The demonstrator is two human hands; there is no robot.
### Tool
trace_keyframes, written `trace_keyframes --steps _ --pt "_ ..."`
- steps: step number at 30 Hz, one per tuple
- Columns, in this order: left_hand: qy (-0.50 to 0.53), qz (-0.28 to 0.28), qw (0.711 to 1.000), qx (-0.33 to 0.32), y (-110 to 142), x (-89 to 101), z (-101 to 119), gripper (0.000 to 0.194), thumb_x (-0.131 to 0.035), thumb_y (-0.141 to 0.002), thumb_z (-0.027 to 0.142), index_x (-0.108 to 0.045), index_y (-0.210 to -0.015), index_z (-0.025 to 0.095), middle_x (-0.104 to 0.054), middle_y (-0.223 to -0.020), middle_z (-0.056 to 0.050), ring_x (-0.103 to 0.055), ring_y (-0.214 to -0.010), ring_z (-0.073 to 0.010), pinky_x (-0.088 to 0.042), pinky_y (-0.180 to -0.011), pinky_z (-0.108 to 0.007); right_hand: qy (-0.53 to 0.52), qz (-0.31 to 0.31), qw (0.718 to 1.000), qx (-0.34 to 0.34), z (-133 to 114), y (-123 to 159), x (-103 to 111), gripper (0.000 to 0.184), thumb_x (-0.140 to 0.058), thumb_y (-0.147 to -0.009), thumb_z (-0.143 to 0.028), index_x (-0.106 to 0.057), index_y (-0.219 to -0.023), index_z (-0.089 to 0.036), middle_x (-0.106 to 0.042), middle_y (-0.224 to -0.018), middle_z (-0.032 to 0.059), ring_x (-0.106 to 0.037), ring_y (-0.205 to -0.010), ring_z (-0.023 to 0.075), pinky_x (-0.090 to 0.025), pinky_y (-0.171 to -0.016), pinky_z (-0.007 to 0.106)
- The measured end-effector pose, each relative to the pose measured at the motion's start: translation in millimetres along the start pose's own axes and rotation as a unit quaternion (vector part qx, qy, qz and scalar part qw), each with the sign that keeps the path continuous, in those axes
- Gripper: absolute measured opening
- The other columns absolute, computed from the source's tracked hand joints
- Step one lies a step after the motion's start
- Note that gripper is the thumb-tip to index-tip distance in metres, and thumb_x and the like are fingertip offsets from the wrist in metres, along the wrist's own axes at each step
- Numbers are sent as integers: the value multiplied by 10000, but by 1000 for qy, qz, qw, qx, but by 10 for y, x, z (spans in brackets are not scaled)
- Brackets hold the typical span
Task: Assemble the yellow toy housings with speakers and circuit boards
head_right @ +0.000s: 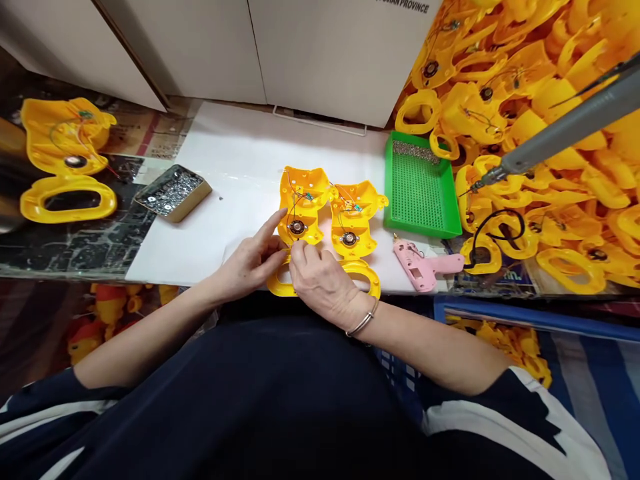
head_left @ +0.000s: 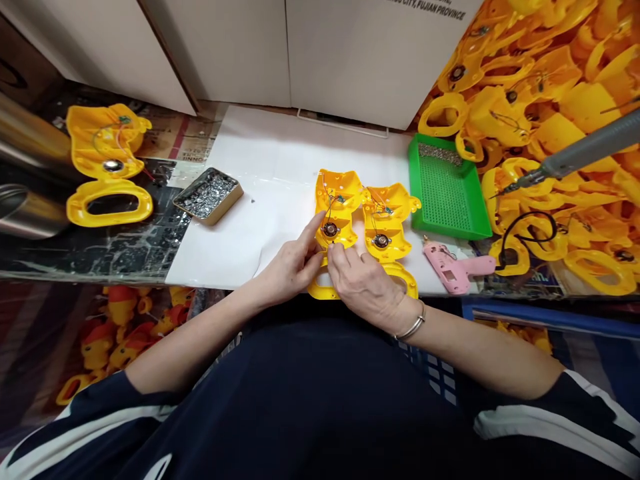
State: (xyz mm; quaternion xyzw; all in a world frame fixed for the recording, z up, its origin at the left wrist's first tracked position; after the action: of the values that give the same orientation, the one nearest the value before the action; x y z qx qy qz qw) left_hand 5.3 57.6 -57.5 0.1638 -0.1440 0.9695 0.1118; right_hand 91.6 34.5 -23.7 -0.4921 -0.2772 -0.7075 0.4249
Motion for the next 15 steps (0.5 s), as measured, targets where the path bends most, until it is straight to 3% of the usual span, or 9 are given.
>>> trace_keyframes --steps 4,7,11,13,15 --pt "-31 -5 999 -23 6 11 32 726 -443 -916 141 -136 -1573 166 -529 -695 47 -467 -560 -96 -407 -578 -222 -43 -28 998 24 -16 -35 -16 359 -287 -968 -61 -640 -1028 -50 -656 -975 168 -603 -805 239 -488 -638 382" --pt "-94 7 995 -25 41 74 54 758 -441 -918 145 -75 -1582 157 -562 -716 34 -493 -569 -101 -412 -578 -222 -179 14 984 3 217 32 20 311 -370 -967 -91 -624 -1148 -85 -675 -1060 133 -633 -902 211 -526 -704 338" --pt "-164 2 986 -9 114 193 50 746 -459 -942 201 -78 -1580 147 -602 -725 17 -519 -565 -111 -409 -562 -224 -298 159 931 -134 858 304 129 269 -439 -987 -188 -632 -1172 -155 -702 -1074 82 -655 -964 176 -524 -811 305" --pt "-200 -14 980 -3 136 248 47 670 -478 -959 266 -196 -1561 180 -637 -766 5 -541 -573 -111 -419 -574 -227 -271 180 922 -208 1150 422 91 249 -459 -983 -221 -662 -1114 -159 -715 -1015 83 -660 -923 192 -506 -792 323" --pt "-256 -19 967 -5 130 306 61 580 -499 -969 334 -334 -1508 199 -665 -809 -2 -554 -578 -110 -427 -594 -237 -223 156 929 -252 1352 444 8 249 -473 -972 -241 -685 -1070 -154 -719 -990 98 -656 -893 215 -479 -750 338"
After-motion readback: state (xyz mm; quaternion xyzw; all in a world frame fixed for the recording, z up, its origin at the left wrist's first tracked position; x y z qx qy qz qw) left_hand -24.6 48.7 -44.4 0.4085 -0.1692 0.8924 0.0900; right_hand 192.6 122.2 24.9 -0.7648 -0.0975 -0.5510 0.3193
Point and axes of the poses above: each hand's wrist, its own y-axis away from the middle knuckle, its own x-axis out of the back of the hand, z = x × y, the point moved 8 cm from there along -y, towards the middle knuckle
